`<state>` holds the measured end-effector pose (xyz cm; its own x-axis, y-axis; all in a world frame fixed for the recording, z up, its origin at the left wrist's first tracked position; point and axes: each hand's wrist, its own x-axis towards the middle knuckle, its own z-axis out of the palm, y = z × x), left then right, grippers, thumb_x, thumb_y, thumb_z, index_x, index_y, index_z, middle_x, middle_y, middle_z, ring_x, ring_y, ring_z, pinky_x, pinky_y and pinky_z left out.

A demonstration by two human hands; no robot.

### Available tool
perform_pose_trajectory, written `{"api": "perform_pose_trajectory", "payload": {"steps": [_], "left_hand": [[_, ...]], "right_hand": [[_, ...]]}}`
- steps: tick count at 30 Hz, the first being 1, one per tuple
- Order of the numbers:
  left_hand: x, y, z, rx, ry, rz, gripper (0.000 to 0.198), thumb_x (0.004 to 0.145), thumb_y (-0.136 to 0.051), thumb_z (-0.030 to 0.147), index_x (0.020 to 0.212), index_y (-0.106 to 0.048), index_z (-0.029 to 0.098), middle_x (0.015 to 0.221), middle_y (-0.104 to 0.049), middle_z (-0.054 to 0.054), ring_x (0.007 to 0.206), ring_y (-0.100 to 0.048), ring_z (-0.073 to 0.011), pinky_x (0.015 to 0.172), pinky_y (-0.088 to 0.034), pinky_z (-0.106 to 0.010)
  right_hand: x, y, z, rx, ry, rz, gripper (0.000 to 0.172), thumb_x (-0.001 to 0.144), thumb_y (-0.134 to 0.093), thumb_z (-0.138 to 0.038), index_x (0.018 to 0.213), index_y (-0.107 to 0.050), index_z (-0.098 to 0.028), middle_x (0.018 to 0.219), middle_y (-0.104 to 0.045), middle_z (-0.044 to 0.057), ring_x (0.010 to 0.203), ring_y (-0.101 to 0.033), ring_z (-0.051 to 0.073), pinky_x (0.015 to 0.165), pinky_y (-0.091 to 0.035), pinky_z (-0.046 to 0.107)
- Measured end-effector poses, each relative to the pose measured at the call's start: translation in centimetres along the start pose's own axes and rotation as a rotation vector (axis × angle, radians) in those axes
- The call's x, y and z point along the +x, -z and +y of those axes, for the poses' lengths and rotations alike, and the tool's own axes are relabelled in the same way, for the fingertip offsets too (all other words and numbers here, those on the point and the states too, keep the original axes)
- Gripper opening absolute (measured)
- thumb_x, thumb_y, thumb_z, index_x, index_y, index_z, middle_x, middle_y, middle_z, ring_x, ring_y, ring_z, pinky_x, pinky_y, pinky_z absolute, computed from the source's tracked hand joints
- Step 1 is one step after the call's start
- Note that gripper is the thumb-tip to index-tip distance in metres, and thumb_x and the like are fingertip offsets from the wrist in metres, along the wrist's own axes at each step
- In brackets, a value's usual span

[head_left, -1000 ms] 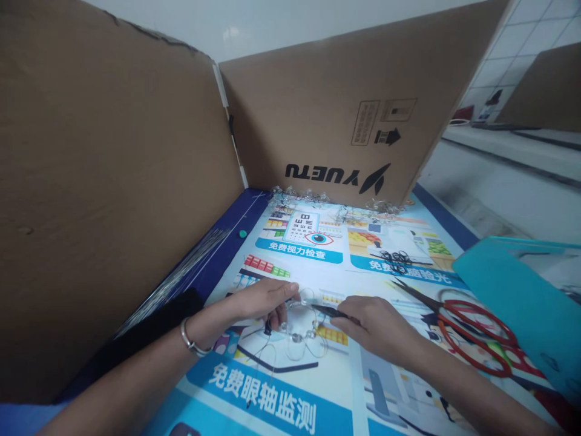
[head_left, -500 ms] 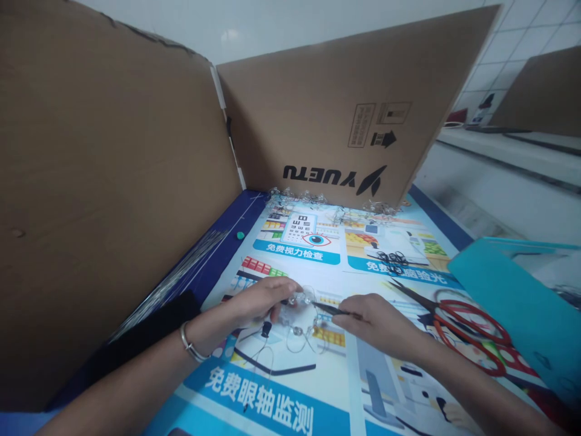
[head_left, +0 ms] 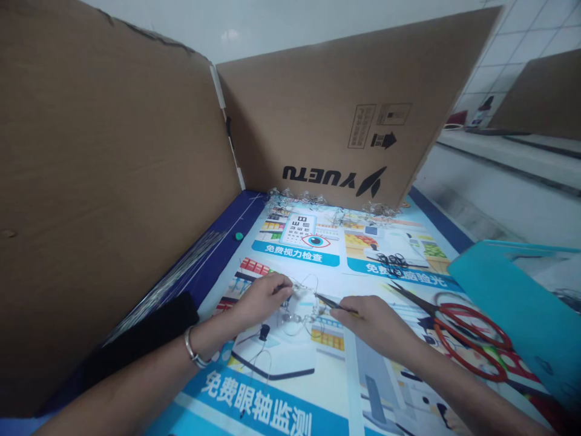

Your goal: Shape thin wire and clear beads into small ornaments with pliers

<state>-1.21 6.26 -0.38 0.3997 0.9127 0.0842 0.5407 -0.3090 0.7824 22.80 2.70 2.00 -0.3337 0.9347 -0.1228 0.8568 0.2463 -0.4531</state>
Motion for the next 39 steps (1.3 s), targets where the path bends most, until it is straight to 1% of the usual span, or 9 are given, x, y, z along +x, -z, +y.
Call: {"api": "perform_pose_trajectory", "payload": {"steps": [6,12,17,25,29,31,33,37,39], "left_hand": [[0.1,0.6,0.0,0.000,0.048,-0.067,0.019,0.083,-0.049,0.030,0.088,-0.061,0.016,0.078,-0.061,-0.001,0.071,-0.053,-0.0148,0.061,-0.040,-0.022],[0.1,0.8,-0.3,-0.090,0.032,-0.012,0.027,0.086,-0.044,0.038,0.083,-0.059,0.015,0.073,-0.055,0.000,0.065,-0.049,-0.0125,0.058,-0.039,-0.021],[0.0,0.9,-0.3,-0.055,0.099,-0.103,0.029,0.086,-0.042,0.036,0.071,-0.056,0.015,0.063,-0.052,0.001,0.058,-0.049,-0.0110,0.051,-0.037,-0.019],[-0.3,2.1,0.7,-0.057,0.203,-0.245,0.028,0.083,-0.045,0.042,0.081,-0.057,0.016,0.066,-0.056,0.002,0.048,-0.054,-0.0098,0.047,-0.037,-0.019],[-0.6,3.9,1.3,0.154,0.168,-0.255,0.027,0.082,-0.049,0.040,0.093,-0.060,0.017,0.063,-0.060,0.000,0.054,-0.056,-0.0139,0.050,-0.035,-0.021],[-1.1,4.8,2.2,0.360,0.099,-0.198,0.023,0.079,-0.054,0.038,0.085,-0.062,0.017,0.065,-0.062,-0.002,0.057,-0.054,-0.0152,0.051,-0.032,-0.022],[-1.8,5.5,3.3,0.590,0.014,-0.203,0.018,0.080,-0.051,0.030,0.071,-0.060,0.018,0.064,-0.060,-0.003,0.058,-0.052,-0.0162,0.053,-0.029,-0.024],[-3.2,6.0,5.2,0.684,-0.112,-0.424,0.017,0.076,-0.049,0.015,0.061,-0.057,0.018,0.059,-0.057,-0.002,0.053,-0.048,-0.0145,0.053,-0.025,-0.026],[-3.6,5.9,5.5,0.714,-0.119,-0.474,0.017,0.071,-0.052,0.013,0.055,-0.054,0.017,0.055,-0.055,-0.002,0.051,-0.047,-0.0147,0.052,-0.026,-0.026]], "right_hand": [[-0.2,0.1,-0.1,-0.028,0.024,-0.007,0.036,0.087,-0.041,-0.042,0.062,-0.054,-0.020,0.062,-0.060,0.001,0.058,-0.053,0.014,0.052,-0.027,0.025],[-0.2,0.2,0.0,-0.036,0.013,-0.020,0.035,0.087,-0.042,-0.041,0.061,-0.052,-0.020,0.062,-0.059,0.001,0.059,-0.053,0.015,0.051,-0.026,0.025],[-0.3,0.0,0.1,-0.036,0.016,-0.013,0.034,0.087,-0.041,-0.042,0.064,-0.054,-0.021,0.065,-0.061,0.001,0.061,-0.054,0.016,0.052,-0.028,0.025],[-1.0,-0.3,0.3,-0.077,-0.027,0.044,0.032,0.086,-0.041,-0.042,0.067,-0.055,-0.021,0.069,-0.060,0.002,0.065,-0.055,0.017,0.054,-0.030,0.025],[-1.3,-1.5,1.1,-0.028,0.010,0.149,0.034,0.088,-0.039,-0.046,0.069,-0.053,-0.022,0.067,-0.057,0.001,0.062,-0.053,0.016,0.055,-0.032,0.026],[-1.5,-2.2,1.5,0.011,0.033,0.235,0.034,0.088,-0.038,-0.049,0.074,-0.053,-0.022,0.067,-0.056,0.001,0.062,-0.053,0.016,0.056,-0.033,0.026],[-1.5,-2.6,1.8,0.030,0.055,0.293,0.033,0.087,-0.039,-0.050,0.077,-0.055,-0.022,0.068,-0.056,0.001,0.062,-0.053,0.016,0.057,-0.034,0.026],[-1.5,-2.9,1.9,0.030,0.081,0.310,0.033,0.087,-0.040,-0.050,0.079,-0.056,-0.022,0.070,-0.057,0.001,0.063,-0.054,0.016,0.058,-0.036,0.027],[-1.4,-2.8,1.8,0.027,0.081,0.315,0.033,0.087,-0.040,-0.050,0.080,-0.056,-0.022,0.071,-0.058,0.001,0.064,-0.055,0.016,0.059,-0.038,0.027]]}}
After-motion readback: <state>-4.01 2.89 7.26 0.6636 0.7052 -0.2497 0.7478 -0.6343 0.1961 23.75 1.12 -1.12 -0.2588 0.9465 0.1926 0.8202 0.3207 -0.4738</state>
